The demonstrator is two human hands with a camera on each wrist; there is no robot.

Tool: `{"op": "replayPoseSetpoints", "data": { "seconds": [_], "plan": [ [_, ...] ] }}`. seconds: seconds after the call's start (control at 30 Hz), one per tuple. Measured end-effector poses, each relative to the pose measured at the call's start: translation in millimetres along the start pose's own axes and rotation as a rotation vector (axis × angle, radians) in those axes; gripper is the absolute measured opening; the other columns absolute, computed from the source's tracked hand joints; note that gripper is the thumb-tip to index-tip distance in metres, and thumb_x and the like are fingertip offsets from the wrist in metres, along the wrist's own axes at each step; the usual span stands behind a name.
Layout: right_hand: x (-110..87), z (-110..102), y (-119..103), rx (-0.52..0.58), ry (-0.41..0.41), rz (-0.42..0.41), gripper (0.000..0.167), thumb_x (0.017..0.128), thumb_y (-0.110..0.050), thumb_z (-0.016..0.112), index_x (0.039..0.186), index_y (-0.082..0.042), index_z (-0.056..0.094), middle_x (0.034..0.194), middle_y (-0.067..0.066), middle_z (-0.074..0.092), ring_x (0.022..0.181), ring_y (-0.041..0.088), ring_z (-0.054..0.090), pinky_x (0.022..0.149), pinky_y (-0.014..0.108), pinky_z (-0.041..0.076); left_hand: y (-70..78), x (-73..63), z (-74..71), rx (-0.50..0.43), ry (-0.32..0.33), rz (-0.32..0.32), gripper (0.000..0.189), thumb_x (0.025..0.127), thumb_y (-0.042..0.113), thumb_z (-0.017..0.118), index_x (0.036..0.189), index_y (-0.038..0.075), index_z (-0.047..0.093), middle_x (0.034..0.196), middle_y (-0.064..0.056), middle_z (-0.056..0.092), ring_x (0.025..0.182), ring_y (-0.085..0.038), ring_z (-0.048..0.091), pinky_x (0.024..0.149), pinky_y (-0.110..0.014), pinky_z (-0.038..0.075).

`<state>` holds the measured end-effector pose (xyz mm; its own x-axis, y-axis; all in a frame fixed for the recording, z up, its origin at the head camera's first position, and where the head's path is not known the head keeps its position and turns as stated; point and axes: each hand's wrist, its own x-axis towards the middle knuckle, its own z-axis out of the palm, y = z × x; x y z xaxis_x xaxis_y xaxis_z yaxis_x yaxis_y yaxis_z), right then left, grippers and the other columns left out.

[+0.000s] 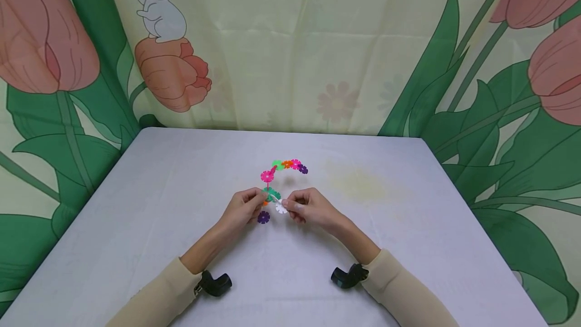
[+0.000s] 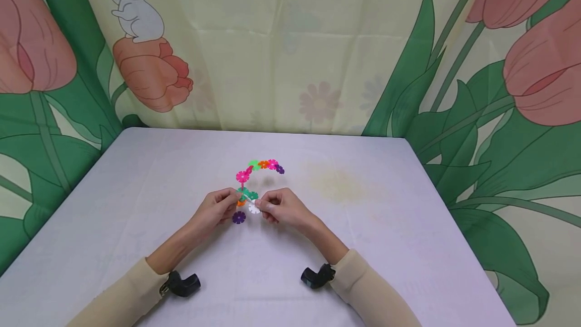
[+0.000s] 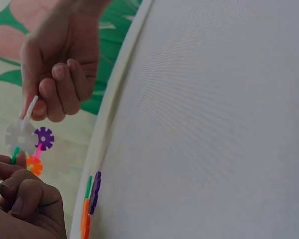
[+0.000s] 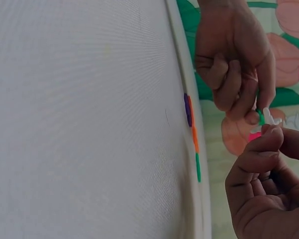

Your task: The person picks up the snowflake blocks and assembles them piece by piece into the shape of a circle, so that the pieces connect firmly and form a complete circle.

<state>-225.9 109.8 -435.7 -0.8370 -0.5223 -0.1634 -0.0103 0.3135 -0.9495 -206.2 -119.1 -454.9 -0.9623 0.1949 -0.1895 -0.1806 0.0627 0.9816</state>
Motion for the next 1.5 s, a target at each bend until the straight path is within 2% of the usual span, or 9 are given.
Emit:
{"op": "replayPoseSetpoints", "data": {
  "seconds": [0.23,0.47,0.63,0.93,1.1,1.3,1.4,1.5],
  "plan": [
    [2.0,4,3,0.011,0.054,-0.031,0.036,0.105,-0.022,0.066,0.099,0.013,0.064,0.071,-0.001,0.06,0.063,0.012,0.052,0.058,0.022,0.046,-1.1,0.4,1.8,0.011,-0.071,0.015,0.026,0.109,0.027,0.059,0.103,0.002,0.065,0.07,0.005,0.044,0.06,-0.009,0.033,0.054,-0.023,0.028],
    [2.2,10,3,-0.009,0.119,-0.063,0.036,0.104,-0.024,0.068,0.095,0.01,0.065,0.068,-0.001,0.057,0.062,0.013,0.051,0.057,0.023,0.045,-2.8,-0.4,4.7,0.121,-0.155,0.063,0.033,0.107,0.025,0.062,0.106,-0.007,0.067,0.066,0.005,0.045,0.06,-0.01,0.035,0.054,-0.022,0.032],
    [1.4,14,2,-0.048,0.123,-0.082,0.031,0.105,-0.023,0.066,0.094,0.005,0.067,0.067,0.001,0.055,0.061,0.013,0.049,0.057,0.024,0.044,-2.9,-1.8,5.9,0.177,-0.188,0.11,0.036,0.108,0.026,0.06,0.106,-0.01,0.068,0.068,0.005,0.048,0.06,-0.01,0.037,0.052,-0.022,0.031],
    [5.0,17,0,-0.1,0.122,-0.087,0.026,0.106,-0.026,0.065,0.098,-0.002,0.072,0.068,0.002,0.056,0.062,0.014,0.05,0.058,0.025,0.043,-4.1,-2.7,5.5,0.164,-0.123,0.116,0.034,0.108,0.022,0.059,0.098,-0.01,0.065,0.068,0.002,0.049,0.064,-0.013,0.041,0.055,-0.022,0.034],
    [5.3,16,0,-0.117,0.129,-0.086,0.025,0.105,-0.028,0.066,0.099,-0.005,0.073,0.068,0.001,0.057,0.062,0.014,0.05,0.058,0.025,0.044,-2.5,-1.8,5.2,0.158,-0.122,0.117,0.034,0.108,0.022,0.058,0.099,-0.01,0.064,0.069,0.002,0.05,0.067,-0.014,0.044,0.056,-0.023,0.035],
    [9.7,12,1,-0.096,0.167,-0.09,0.027,0.108,-0.025,0.062,0.105,-0.001,0.072,0.072,0.002,0.06,0.062,0.015,0.054,0.059,0.025,0.048,-0.8,-0.6,1.9,0.153,-0.083,0.108,0.031,0.109,0.022,0.056,0.103,-0.007,0.066,0.068,0.002,0.046,0.064,-0.013,0.04,0.055,-0.023,0.033],
    [14.1,10,1,-0.15,0.222,-0.089,0.02,0.106,-0.023,0.065,0.108,-0.005,0.073,0.07,0.002,0.06,0.06,0.014,0.053,0.058,0.024,0.045,0.0,-0.4,0.1,0.133,-0.062,0.098,0.031,0.11,0.022,0.055,0.106,-0.007,0.065,0.07,0.002,0.046,0.063,-0.012,0.037,0.054,-0.022,0.032],
    [20.1,8,2,-0.283,0.266,-0.084,0.013,0.101,-0.022,0.071,0.107,-0.011,0.076,0.068,0.0,0.062,0.06,0.012,0.051,0.058,0.024,0.042,0.8,0.0,-0.9,0.111,-0.058,0.088,0.032,0.11,0.022,0.054,0.107,-0.008,0.063,0.072,0.002,0.046,0.062,-0.011,0.036,0.053,-0.022,0.03]
  ]
}}
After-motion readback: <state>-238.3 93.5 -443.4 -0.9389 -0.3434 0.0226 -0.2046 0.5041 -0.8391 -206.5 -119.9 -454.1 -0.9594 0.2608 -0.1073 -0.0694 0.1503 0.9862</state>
